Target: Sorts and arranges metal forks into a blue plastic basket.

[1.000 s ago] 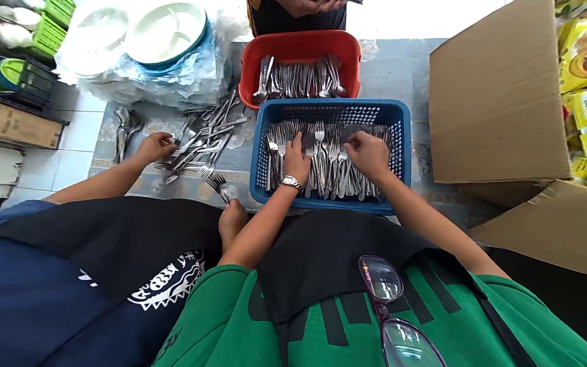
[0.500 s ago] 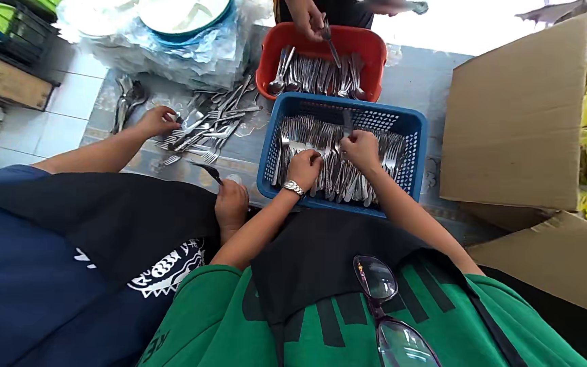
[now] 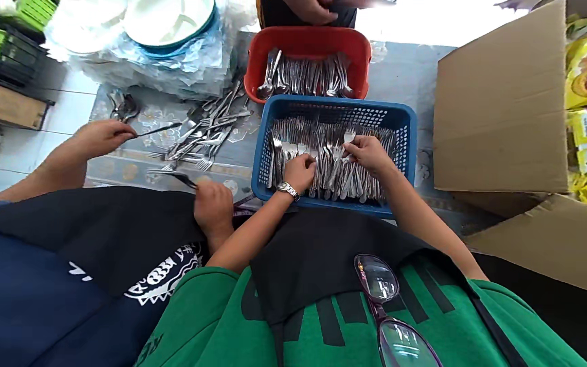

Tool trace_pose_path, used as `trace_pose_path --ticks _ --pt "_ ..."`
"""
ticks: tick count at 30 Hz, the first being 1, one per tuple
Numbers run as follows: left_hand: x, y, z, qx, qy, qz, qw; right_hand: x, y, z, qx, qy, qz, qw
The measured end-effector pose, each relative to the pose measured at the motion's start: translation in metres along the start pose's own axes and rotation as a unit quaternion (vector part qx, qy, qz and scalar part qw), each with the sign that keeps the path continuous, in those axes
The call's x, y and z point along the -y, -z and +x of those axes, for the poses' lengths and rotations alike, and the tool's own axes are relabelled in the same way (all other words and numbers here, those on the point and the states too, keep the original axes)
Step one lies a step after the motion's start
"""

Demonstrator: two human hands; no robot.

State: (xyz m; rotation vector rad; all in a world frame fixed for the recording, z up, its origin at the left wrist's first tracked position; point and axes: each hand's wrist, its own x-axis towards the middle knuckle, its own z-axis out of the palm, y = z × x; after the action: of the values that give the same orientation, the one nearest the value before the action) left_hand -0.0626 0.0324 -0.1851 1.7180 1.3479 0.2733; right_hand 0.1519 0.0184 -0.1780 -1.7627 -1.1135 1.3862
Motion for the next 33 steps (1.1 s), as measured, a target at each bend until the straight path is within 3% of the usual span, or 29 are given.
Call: trace_pose_path --ticks 5,13,20,24,28,33 --pt "-0.005 0.007 0.011 0.01 0.071 0.006 0.997 0.005 -0.018 0.007 0.065 -0.02 -0.083 0.994" --pt "-0.016 0.005 0.034 0.009 0.082 0.084 0.993 0.007 -0.009 0.008 0.036 -0.006 -0.159 0.987" --pt "-0.024 0.015 0.01 -0.093 0.021 -0.014 0.995 -0.009 0.058 -0.028 -0.122 0.026 -0.07 0.99" --pt "-0.03 -0.001 0.011 -0.104 -0.007 -0.075 0.992 -0.019 0.09 -0.048 -0.193 0.016 -0.042 0.98" --pt "-0.051 -0.02 0.009 0.008 -0.031 -0.118 0.993 -0.026 0.098 -0.055 -0.175 0.046 -0.124 0.976" --pt "-0.073 -0.061 0.009 0.189 0.033 -0.141 0.971 -0.02 0.081 -0.057 -0.14 -0.014 -0.275 0.951"
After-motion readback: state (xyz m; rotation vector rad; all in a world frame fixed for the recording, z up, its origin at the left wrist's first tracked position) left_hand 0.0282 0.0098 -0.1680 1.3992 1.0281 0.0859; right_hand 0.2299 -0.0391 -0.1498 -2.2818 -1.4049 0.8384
